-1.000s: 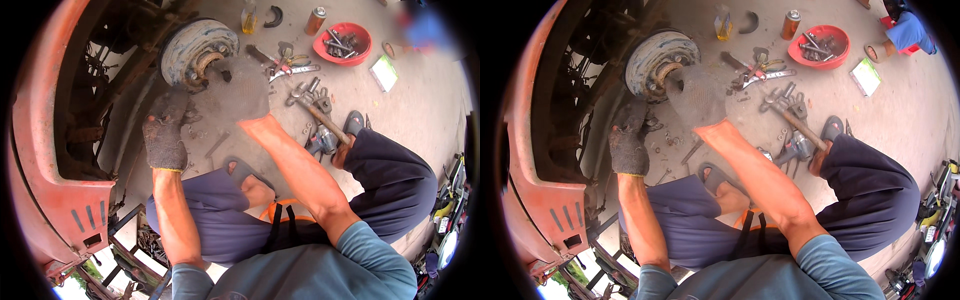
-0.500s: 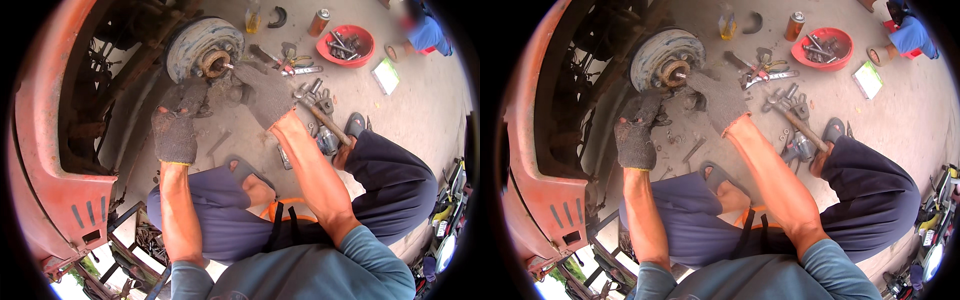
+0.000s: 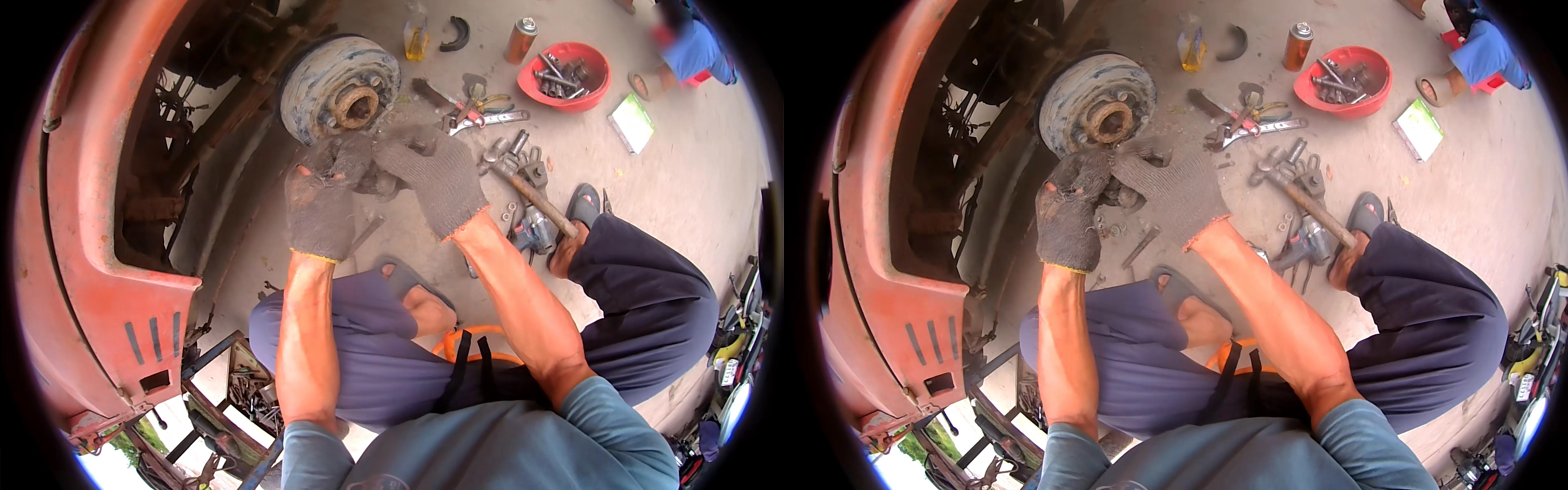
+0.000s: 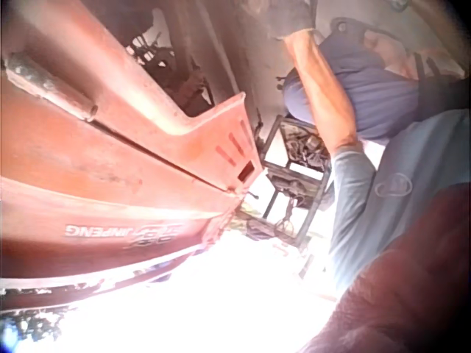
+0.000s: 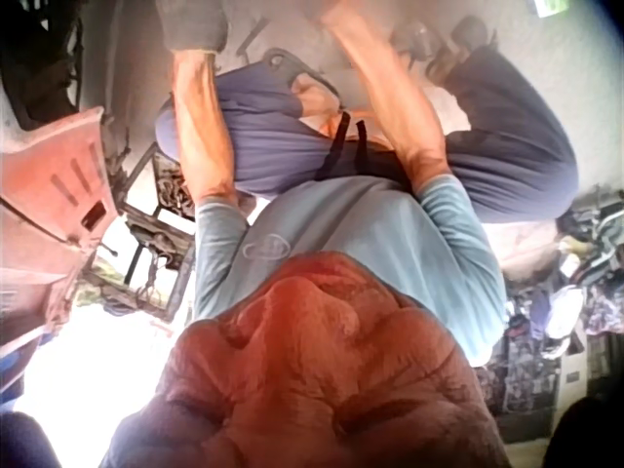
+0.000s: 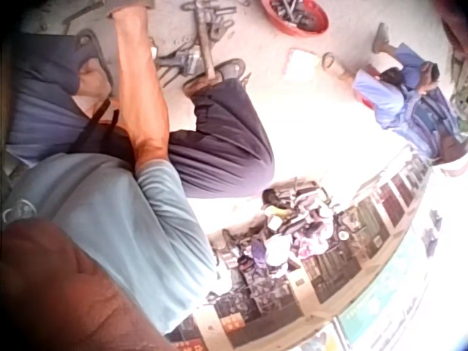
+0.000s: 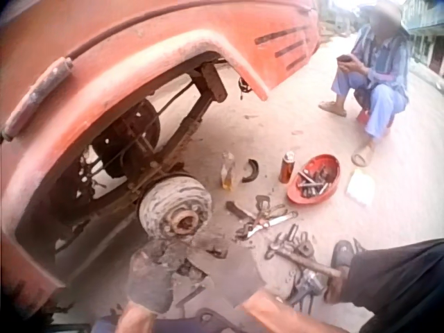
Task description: The person cleans and reassembles brake components of a vehicle, using a hammer and a power tool to fit parts back onto the wheel hub.
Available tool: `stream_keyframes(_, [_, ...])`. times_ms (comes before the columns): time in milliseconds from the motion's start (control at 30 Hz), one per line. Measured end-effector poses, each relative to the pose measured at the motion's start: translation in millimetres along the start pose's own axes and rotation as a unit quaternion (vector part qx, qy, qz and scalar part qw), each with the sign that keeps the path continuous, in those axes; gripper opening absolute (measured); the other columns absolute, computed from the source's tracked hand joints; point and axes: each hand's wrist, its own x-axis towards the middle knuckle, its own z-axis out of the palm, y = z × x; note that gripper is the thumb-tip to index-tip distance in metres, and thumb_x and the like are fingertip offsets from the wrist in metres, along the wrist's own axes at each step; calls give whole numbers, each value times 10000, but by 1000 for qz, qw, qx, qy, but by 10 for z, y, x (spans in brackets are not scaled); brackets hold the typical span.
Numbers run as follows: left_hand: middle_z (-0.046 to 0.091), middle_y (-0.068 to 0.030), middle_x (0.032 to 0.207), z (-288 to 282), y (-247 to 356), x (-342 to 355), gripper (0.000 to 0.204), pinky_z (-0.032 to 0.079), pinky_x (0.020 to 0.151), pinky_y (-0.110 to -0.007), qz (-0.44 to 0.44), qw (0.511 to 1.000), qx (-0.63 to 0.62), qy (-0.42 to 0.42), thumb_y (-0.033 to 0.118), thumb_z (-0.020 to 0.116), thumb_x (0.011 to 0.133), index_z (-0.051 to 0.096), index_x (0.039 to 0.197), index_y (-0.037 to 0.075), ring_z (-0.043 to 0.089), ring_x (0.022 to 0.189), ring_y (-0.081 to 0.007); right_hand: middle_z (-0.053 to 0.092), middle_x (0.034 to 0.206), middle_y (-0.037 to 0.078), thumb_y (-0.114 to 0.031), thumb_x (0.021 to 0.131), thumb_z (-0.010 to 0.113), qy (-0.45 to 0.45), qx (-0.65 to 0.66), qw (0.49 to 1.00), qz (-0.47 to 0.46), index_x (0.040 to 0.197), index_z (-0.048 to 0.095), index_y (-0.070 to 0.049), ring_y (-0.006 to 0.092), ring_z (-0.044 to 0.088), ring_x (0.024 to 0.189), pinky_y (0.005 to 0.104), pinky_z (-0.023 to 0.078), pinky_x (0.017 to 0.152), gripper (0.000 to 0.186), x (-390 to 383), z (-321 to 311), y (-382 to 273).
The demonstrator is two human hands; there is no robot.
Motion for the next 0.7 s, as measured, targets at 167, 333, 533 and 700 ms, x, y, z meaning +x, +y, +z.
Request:
stream_keyframes(167, [702, -176, 1106, -76, -158, 6, 304, 533, 808, -357, 158, 974, 163, -15, 84, 556, 951, 680, 1222, 22, 674, 978, -278, 723, 907, 125, -214, 899, 724, 53, -142, 984, -93, 1055, 711, 16, 197, 692, 821, 348, 550, 721, 278, 86, -39, 187])
stream_keyframes(333, [668, -215, 982, -402, -506, 131, 270, 518, 763, -345, 158, 787, 578, 148, 141, 520, 970, 685, 1147, 21, 662, 910, -298, 713, 936, 173, -226, 862, 713, 165, -303, 908, -236, 984, 737, -29, 353, 681, 901, 425, 542, 797, 233, 304, -174, 300])
stream_keyframes(533, [670, -199, 1049, -537, -647, 600, 351, 514, 792, -348, 65, 761, 634, 120, 250, 606, 959, 656, 1202, 1, 654, 966, -293, 709, 945, 150, -249, 840, 721, 177, -345, 861, -329, 942, 742, -79, 351, 684, 864, 455, 552, 774, 199, 476, -67, 440])
stream_keyframes(700, [665, -194, 1042, -186, -491, 668, 341, 539, 798, -361, 226, 853, 447, 144, 203, 581, 976, 605, 1223, -29, 671, 963, -308, 710, 935, 161, -192, 856, 731, 169, -338, 874, -307, 993, 728, -33, 348, 685, 828, 422, 538, 725, 210, 493, -60, 473])
